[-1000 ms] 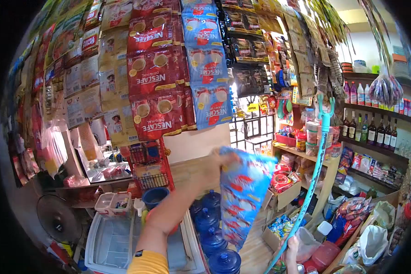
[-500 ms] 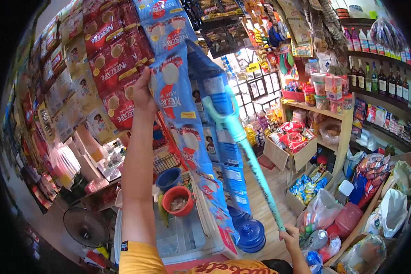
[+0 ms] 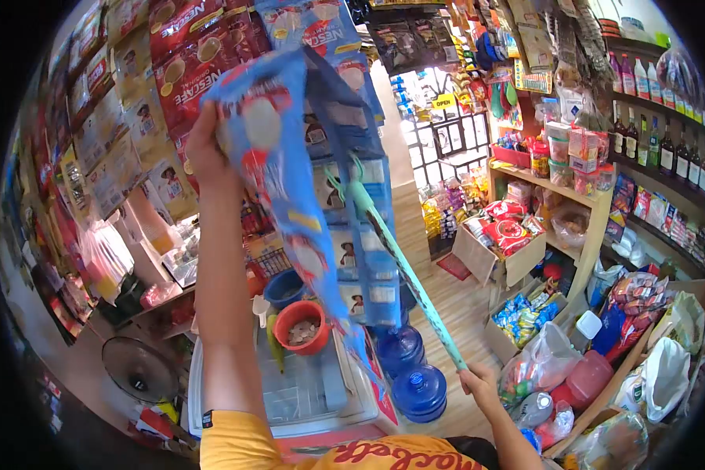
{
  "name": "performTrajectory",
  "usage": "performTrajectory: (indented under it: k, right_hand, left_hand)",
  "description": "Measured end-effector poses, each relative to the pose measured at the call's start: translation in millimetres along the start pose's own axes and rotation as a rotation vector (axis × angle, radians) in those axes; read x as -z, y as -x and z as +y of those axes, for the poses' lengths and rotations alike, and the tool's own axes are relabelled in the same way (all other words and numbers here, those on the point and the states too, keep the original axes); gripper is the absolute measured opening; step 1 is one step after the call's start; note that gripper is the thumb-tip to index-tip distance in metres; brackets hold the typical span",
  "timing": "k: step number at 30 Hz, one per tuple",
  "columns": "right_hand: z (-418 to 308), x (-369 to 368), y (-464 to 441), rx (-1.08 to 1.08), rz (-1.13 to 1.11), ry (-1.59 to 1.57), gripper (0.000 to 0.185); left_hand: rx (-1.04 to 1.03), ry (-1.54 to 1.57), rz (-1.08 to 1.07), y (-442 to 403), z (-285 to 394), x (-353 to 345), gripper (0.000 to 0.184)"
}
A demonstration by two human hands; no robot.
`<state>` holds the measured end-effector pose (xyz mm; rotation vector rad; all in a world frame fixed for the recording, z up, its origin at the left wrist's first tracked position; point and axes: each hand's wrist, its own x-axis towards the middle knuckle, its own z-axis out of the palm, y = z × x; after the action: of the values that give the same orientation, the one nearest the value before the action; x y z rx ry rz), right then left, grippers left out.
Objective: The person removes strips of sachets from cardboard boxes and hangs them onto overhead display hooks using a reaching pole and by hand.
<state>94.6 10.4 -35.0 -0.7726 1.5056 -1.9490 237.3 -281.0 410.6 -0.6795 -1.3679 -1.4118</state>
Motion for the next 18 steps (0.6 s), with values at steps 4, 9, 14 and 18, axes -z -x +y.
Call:
performTrajectory:
  k: [4,9,14,18]
  right_hand:
    - [-17.7,-14.2,-37.7,0.035,-0.071,0.001,0.024]
    - [-33.6,-29.3,-64.3,0.163,-0.083,-0.041,0.022]
    - [-14.0,-32.7,-86.7,0.223,-0.073,-0.169,0.021]
    - [-9.1,-34.5,-88.1,0.204,-0.077,-0.104,0.020]
  left_hand:
    - [-0.043,-0.191,0.187,78.1,-9.0,-15.1,0.033]
    - [0.269,0.004,0.258,150.6,-37.7,-30.5,0.052]
    - [0.448,0.176,-0.014,190.9,-50.7,-66.7,0.035]
    - [0.583,0.108,-0.018,209.0,-69.6,-82.1,0.027]
